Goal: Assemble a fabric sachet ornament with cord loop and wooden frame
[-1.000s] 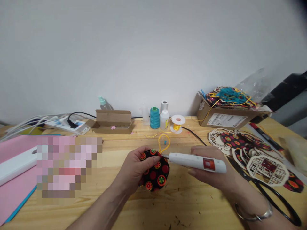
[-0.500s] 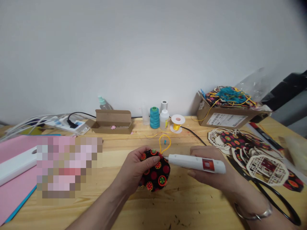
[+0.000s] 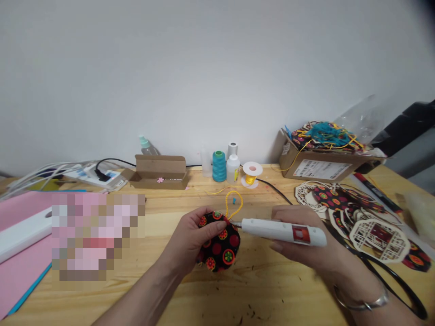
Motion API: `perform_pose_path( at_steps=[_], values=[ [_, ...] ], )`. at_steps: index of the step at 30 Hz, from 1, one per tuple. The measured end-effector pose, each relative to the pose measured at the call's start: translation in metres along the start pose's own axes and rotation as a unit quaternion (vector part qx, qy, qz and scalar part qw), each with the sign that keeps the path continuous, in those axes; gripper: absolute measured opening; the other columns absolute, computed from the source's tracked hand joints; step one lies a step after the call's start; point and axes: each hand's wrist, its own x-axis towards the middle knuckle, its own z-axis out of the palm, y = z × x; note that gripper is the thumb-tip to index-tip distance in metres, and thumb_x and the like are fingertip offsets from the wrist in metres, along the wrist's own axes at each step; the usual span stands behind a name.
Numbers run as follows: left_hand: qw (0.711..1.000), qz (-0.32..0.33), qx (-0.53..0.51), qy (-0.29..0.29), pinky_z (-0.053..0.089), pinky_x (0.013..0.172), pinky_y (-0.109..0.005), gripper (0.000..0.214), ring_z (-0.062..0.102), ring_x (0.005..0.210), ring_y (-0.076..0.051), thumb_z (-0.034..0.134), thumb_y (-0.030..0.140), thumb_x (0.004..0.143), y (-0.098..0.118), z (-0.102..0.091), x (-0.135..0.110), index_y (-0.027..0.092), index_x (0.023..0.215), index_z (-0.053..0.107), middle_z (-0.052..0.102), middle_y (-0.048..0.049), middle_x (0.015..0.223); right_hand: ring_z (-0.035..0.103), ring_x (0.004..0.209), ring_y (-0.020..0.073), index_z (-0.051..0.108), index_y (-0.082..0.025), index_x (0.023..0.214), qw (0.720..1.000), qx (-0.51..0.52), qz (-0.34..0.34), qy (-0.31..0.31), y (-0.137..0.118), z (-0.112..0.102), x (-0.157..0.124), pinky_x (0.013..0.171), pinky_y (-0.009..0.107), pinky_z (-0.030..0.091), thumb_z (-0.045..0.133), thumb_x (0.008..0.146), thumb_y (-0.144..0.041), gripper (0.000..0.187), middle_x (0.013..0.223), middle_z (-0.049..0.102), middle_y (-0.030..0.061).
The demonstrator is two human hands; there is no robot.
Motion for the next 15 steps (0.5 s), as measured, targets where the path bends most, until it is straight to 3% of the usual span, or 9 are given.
perform_pose_path(
  at_steps=[15],
  values=[
    [1.000, -0.002, 0.013, -0.002, 0.044, 0.046, -0.019, 0.021, 0.062, 0.051, -0.012, 0.076, 0.027, 0.064, -0.0013, 0.0003, 0.0005, 0.016, 0.073, 0.062, 0.070, -0.0017, 0.064, 0.040, 0.047, 0.0085, 0.049, -0.017, 0.057, 1.000, 0.000, 0.016, 0.020, 0.0009, 0.0008, 0.0007, 0.044, 0.022, 0.029, 0.058, 0.075, -0.033, 0.026, 0.052, 0.047, -0.0020]
  ],
)
